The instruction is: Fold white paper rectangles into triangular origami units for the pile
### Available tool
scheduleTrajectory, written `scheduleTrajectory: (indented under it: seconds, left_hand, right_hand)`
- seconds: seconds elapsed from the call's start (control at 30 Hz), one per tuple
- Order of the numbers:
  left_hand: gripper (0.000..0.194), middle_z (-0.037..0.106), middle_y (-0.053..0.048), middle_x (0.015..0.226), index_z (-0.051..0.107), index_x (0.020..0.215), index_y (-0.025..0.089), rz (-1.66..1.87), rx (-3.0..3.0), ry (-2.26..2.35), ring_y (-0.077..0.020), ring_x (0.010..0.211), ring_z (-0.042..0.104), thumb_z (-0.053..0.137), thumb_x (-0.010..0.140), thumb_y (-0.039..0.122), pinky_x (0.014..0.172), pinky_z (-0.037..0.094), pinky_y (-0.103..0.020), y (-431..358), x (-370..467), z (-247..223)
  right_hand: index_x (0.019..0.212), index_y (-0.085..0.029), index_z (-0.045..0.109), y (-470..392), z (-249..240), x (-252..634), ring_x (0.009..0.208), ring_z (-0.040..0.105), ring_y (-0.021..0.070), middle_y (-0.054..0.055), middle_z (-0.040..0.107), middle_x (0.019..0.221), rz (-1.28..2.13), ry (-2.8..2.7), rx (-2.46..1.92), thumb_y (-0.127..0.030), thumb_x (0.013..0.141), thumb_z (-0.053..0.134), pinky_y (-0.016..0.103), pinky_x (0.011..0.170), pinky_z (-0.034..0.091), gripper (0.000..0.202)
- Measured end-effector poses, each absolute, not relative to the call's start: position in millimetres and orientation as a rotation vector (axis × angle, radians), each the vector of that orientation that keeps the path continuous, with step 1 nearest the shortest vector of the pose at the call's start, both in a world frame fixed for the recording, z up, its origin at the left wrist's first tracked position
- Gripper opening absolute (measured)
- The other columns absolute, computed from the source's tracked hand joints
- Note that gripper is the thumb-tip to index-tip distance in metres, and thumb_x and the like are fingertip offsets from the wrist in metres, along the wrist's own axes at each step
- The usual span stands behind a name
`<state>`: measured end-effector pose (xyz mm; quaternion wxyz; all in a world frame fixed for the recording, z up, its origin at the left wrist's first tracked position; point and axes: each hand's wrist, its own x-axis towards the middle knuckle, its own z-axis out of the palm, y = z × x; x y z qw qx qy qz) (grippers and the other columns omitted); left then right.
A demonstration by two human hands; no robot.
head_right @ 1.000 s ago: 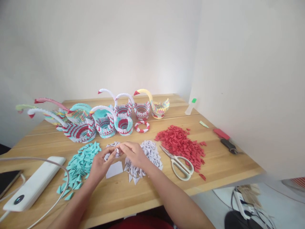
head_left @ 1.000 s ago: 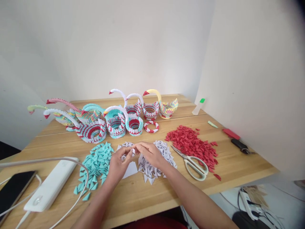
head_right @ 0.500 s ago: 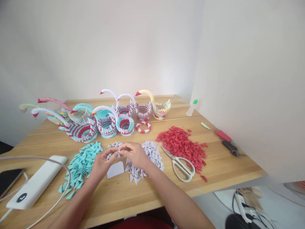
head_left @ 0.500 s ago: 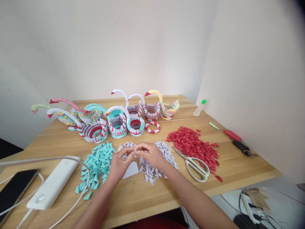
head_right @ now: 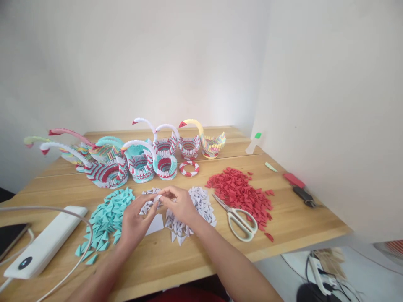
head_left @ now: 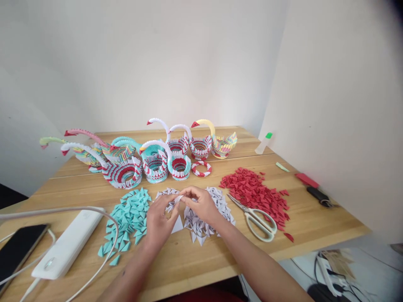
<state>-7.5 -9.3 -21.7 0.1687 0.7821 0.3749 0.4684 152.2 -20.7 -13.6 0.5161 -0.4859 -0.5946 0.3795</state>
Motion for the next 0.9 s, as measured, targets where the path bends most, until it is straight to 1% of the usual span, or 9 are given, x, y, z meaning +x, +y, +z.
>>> scheduleTrajectory:
  seconds: [0.1,0.2,0.37,0.5,0.63,0.73,0.83,0.9]
  left_hand:
    - [0.018,0.070,-0.007,0.093,0.064,0.100,0.019,1.383,2.367,1.060,-0.0222,0.086,0.062,0.055,0.085,0.017,0.081,0.046,-0.035,-7.9,-6.1,-23.7]
    - [0.017,0.070,-0.007,0.092,0.064,0.100,0.020,1.403,2.409,1.065,-0.0231,0.086,0.062,0.055,0.085,0.017,0.081,0.046,-0.036,-6.0,-5.8,-25.4]
    - [0.018,0.069,-0.008,0.094,0.064,0.102,0.020,1.328,2.349,1.060,-0.0231,0.087,0.062,0.053,0.088,0.022,0.079,0.047,-0.036,-5.2,-8.6,-24.3]
    - [0.020,0.070,-0.008,0.095,0.065,0.103,0.020,1.291,2.316,1.068,-0.0238,0.088,0.063,0.052,0.088,0.022,0.078,0.047,-0.035,-5.3,-10.1,-25.1]
    - [0.023,0.070,-0.008,0.098,0.065,0.105,0.019,1.305,2.376,1.032,-0.0242,0.091,0.063,0.053,0.086,0.018,0.082,0.046,-0.036,-5.4,-7.8,-30.8]
    - [0.023,0.071,-0.008,0.099,0.066,0.104,0.021,1.316,2.359,1.030,-0.0244,0.093,0.063,0.055,0.085,0.019,0.085,0.046,-0.037,-5.8,-5.7,-34.2]
    - [0.023,0.071,-0.008,0.101,0.067,0.105,0.020,1.258,2.138,1.081,-0.0236,0.094,0.064,0.055,0.086,0.025,0.084,0.048,-0.035,-5.0,-5.8,-34.9]
    - [0.029,0.071,-0.008,0.102,0.063,0.112,0.018,1.201,1.898,1.101,-0.0228,0.093,0.066,0.055,0.086,0.030,0.082,0.051,-0.034,-3.1,-6.9,-35.1]
  right_hand:
    - [0.082,-0.016,0.065,-19.1,-16.5,150.3,0.066,0.059,0.0122,0.000,0.065,0.071,1.007,-1.305,-1.157,-0.025,0.076,0.065,0.023,0.064,0.046,0.011]
    - [0.079,-0.015,0.064,-17.7,-19.4,148.3,0.066,0.061,0.0131,0.001,0.065,0.071,1.154,-1.151,-1.114,-0.030,0.072,0.069,0.025,0.066,0.049,0.017]
    - [0.085,-0.016,0.063,-15.2,-24.4,149.4,0.071,0.062,0.0135,0.001,0.065,0.077,1.256,-1.129,-1.040,-0.032,0.071,0.071,0.027,0.072,0.050,0.023]
    - [0.091,-0.017,0.061,-14.0,-28.5,150.6,0.073,0.061,0.0130,0.001,0.064,0.079,1.193,-1.227,-1.060,-0.028,0.074,0.067,0.024,0.069,0.049,0.021]
    - [0.085,-0.018,0.059,-15.8,-28.2,147.9,0.066,0.055,0.0110,-0.003,0.059,0.072,0.944,-1.347,-1.212,-0.018,0.075,0.059,0.021,0.062,0.044,0.010]
    - [0.087,-0.019,0.059,-17.2,-27.5,145.9,0.066,0.054,0.0108,-0.004,0.059,0.073,0.835,-1.369,-1.258,-0.013,0.075,0.054,0.022,0.062,0.042,0.015]
    - [0.088,-0.018,0.062,-16.7,-28.4,145.6,0.067,0.056,0.0115,-0.002,0.062,0.074,0.895,-1.314,-1.246,-0.018,0.075,0.057,0.022,0.062,0.043,0.014]
    - [0.085,-0.017,0.064,-15.6,-29.4,146.2,0.067,0.058,0.0121,-0.001,0.064,0.074,0.951,-1.274,-1.231,-0.022,0.075,0.060,0.022,0.062,0.044,0.012]
